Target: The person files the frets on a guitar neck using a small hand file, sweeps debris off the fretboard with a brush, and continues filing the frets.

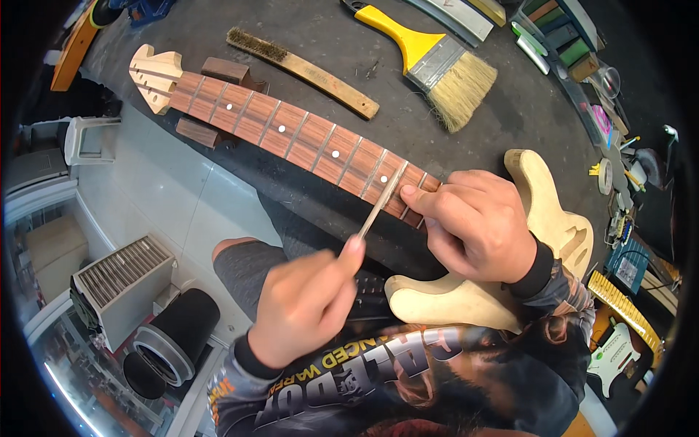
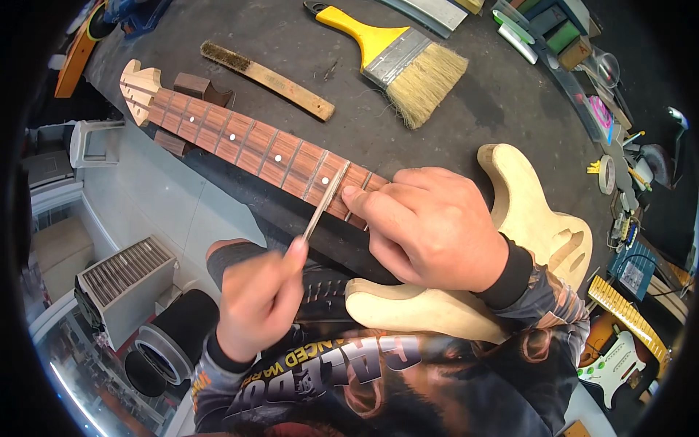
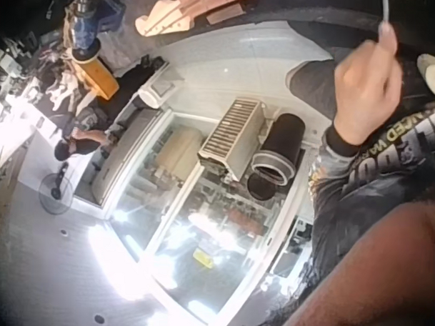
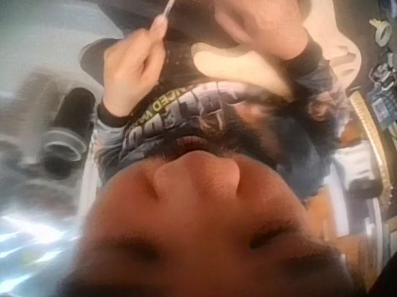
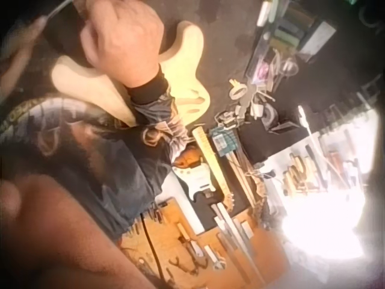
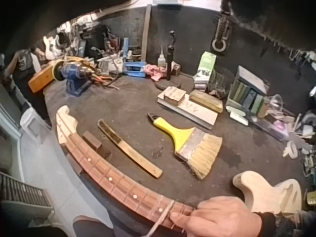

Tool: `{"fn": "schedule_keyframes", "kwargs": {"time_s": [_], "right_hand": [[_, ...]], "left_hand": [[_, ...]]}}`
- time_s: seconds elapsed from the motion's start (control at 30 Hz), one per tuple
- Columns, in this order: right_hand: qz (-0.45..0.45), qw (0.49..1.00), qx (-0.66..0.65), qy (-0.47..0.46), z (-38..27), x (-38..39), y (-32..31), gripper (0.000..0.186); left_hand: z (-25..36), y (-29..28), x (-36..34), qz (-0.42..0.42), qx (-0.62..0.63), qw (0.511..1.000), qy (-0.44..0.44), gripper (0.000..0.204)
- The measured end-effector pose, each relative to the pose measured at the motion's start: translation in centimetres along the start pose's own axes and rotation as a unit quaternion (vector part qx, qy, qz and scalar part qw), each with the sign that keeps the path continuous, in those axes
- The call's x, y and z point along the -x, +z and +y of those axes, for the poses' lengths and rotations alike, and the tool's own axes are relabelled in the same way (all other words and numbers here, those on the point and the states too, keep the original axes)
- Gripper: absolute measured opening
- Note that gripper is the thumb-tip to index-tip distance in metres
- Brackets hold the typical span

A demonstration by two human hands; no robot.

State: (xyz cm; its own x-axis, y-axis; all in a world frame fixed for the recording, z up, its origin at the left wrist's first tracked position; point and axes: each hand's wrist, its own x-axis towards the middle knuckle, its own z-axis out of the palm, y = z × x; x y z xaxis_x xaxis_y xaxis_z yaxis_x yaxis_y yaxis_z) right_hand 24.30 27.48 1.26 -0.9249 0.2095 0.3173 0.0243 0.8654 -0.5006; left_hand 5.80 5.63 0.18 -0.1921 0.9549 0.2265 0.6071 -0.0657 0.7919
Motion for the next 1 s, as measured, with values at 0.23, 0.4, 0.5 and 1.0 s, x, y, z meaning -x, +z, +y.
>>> {"fn": "schedule_keyframes", "kwargs": {"time_s": [0.23, 0.4, 0.5, 1.0], "right_hand": [[-0.011, 1.0, 0.007, -0.004, 0.0, -0.5, 0.0, 0.042], [-0.011, 1.0, 0.015, 0.003, -0.2, -0.3, 0.0, 0.04], [-0.016, 1.0, 0.012, 0.001, -0.2, -0.4, -0.2, 0.041], [0.009, 1.0, -0.021, -0.007, -0.3, -0.7, 0.2, 0.046]], "left_hand": [[-0.5, 1.3, -3.6, 0.029, 0.007, 1.0, 0.008, 0.049], [-0.6, -0.4, 2.7, -0.013, -0.025, 1.0, 0.007, 0.055], [0.2, -1.1, 5.5, 0.027, -0.025, 0.999, 0.016, 0.051], [-0.4, -0.3, 1.7, 0.008, -0.024, 0.999, 0.019, 0.054]]}}
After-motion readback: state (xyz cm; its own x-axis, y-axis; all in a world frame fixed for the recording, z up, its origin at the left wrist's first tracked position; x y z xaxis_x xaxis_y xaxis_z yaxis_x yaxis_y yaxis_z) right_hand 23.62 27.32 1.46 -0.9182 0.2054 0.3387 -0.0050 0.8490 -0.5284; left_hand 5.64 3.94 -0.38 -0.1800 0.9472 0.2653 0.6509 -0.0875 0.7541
